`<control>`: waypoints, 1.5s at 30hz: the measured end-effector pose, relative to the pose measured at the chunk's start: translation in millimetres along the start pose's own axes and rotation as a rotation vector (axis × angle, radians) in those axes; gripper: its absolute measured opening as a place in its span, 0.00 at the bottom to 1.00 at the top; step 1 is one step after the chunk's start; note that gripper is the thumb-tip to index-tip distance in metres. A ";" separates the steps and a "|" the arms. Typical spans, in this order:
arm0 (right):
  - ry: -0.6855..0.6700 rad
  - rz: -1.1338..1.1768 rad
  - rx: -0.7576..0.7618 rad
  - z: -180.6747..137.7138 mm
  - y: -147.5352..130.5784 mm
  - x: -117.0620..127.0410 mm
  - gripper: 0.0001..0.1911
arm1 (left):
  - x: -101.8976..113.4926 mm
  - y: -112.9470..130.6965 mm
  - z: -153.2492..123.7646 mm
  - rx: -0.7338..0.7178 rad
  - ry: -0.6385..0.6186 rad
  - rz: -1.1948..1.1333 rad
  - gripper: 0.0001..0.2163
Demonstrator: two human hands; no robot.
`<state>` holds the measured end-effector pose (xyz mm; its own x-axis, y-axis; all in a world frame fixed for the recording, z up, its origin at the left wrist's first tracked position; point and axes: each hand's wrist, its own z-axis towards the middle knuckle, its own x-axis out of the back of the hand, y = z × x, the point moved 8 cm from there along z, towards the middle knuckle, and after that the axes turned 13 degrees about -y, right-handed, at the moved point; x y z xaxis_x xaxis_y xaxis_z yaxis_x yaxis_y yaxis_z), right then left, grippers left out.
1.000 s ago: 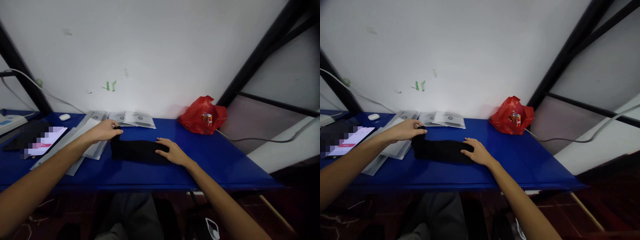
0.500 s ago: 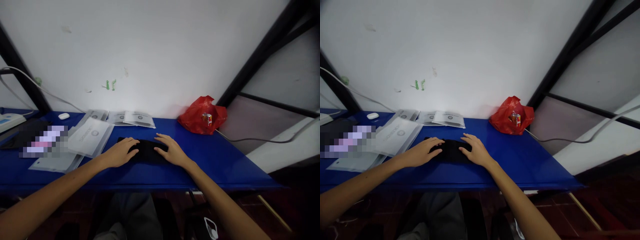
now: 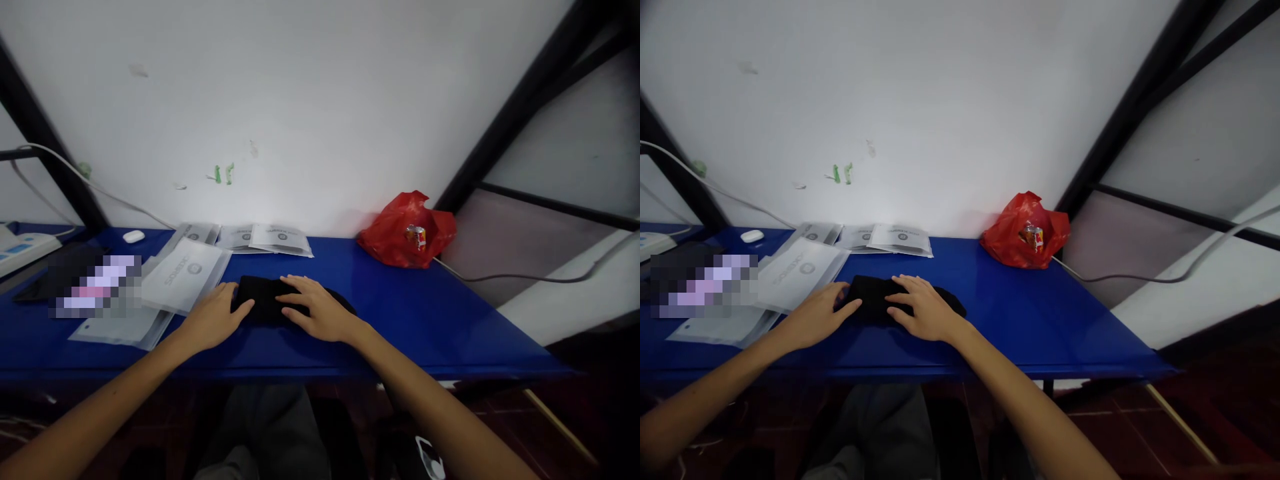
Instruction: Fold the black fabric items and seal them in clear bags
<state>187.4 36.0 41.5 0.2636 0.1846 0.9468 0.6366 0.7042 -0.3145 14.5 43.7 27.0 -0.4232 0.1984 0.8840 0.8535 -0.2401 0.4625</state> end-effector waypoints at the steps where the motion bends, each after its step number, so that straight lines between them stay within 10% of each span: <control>1: 0.001 0.015 0.005 -0.8 1.4 -0.5 0.18 | -2.2 -0.9 -1.0 0.030 -0.032 -0.008 0.23; 14: 0.032 0.108 -0.025 -10.0 11.8 -1.6 0.17 | -19.5 -3.3 23.9 0.198 -0.074 -0.613 0.13; 30: 0.143 -0.098 -0.398 -65.4 108.9 -5.4 0.24 | 56.9 18.0 2.8 0.083 0.293 0.066 0.10; 38: 0.125 -0.087 -0.447 -65.1 106.1 -4.8 0.25 | 24.1 88.9 -7.0 -0.065 0.266 0.494 0.11; 45: 0.137 -0.080 -0.442 -65.6 106.4 -6.3 0.24 | -29.8 120.4 -16.6 -0.495 0.005 0.471 0.22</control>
<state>301.0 64.8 -2.4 0.2758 0.0287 0.9608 0.8985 0.3475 -0.2683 124.9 -6.9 57.5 -0.0431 -0.0377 0.9984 0.7079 -0.7063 0.0039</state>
